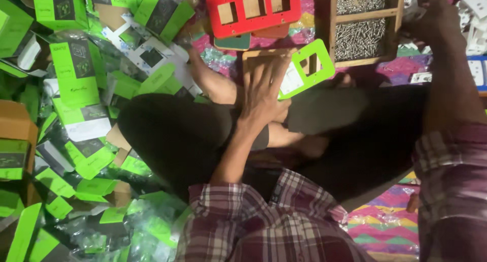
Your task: The person sits on the floor and assembles electrical components by inserting white plastic inserts into red and green plastic frames. They use a small metal tool to secure the inserts into the frames.
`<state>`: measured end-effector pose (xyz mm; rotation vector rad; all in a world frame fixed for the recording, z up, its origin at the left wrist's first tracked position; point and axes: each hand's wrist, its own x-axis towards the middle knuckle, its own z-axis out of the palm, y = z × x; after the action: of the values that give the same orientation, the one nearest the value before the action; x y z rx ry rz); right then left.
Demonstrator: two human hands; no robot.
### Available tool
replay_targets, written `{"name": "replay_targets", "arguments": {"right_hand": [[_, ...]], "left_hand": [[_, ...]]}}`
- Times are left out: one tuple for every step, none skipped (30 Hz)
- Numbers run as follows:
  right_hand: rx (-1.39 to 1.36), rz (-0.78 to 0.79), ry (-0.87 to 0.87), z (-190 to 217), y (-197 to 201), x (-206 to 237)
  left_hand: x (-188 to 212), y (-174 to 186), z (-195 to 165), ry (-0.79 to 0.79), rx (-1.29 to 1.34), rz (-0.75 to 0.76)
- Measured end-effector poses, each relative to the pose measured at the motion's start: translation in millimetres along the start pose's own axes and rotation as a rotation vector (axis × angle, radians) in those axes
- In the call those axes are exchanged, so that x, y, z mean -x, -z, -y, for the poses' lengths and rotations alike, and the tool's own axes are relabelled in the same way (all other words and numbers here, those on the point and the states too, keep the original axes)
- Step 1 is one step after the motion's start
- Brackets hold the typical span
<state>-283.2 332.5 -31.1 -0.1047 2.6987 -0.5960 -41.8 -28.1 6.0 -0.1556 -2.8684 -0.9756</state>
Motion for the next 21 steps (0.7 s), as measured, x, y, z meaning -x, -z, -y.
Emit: {"name": "replay_targets", "arguments": {"right_hand": [[-0.108,0.011,-0.057,-2,2,0],[-0.216,0.028,-0.110,-5,3,-1],[-0.323,0.051,-0.162,-10,4,-1],[-0.389,-0.013,-0.138,-16,6,-3],[-0.458,-0.074,-0.119,-21,9,-2],[-0.527,-0.140,-0.101,-26,12,2],[-0.386,-0.151,0.097,-33,15,8],[-0.253,-0.154,0.296,-43,18,16],[-0.356,-0.128,0.289,-43,20,23],[-0.460,-0.103,0.280,-38,22,32],[-0.552,-0.124,0.277,-26,22,39],[-0.607,-0.146,0.298,-8,13,51],[-0.646,-0.143,0.333,16,-1,67],[-0.664,-0.126,0.371,43,-14,84],[-0.611,-0.086,0.407,70,-27,103],[-0.559,-0.053,0.440,98,-39,120],[-0.422,-0.031,0.461,123,-48,132],[-0.467,0.008,0.464,145,-52,141],[-0.510,0.047,0.461,163,-56,148],[-0.415,-0.073,0.592,177,-56,154],[-0.314,-0.191,0.724,185,-55,157]], "left_hand": [[0,-1,1,-0.005,-0.014,0.012],[2,1,2,-0.005,-0.029,0.023],[3,2,3,0.001,-0.045,0.034],[4,4,4,-0.011,-0.047,0.011],[4,6,4,-0.024,-0.050,-0.007],[5,8,5,-0.042,-0.051,-0.024],[6,10,5,-0.032,-0.054,-0.010],[6,12,4,-0.022,-0.058,0.000],[6,13,3,-0.013,-0.061,0.007],[5,15,2,-0.012,-0.058,0.013],[5,16,1,-0.010,-0.056,0.021],[5,17,0,-0.007,-0.057,0.031],[6,19,-1,0.003,-0.053,0.059],[6,19,-2,0.009,-0.047,0.087],[6,19,-3,0.013,-0.040,0.115],[6,19,-3,0.016,-0.045,0.109],[7,19,-4,0.022,-0.053,0.101],[7,18,-4,0.031,-0.059,0.095],[8,18,-4,0.045,-0.061,0.101],[8,17,-5,0.058,-0.061,0.107],[9,16,-5,0.071,-0.061,0.110]]}}
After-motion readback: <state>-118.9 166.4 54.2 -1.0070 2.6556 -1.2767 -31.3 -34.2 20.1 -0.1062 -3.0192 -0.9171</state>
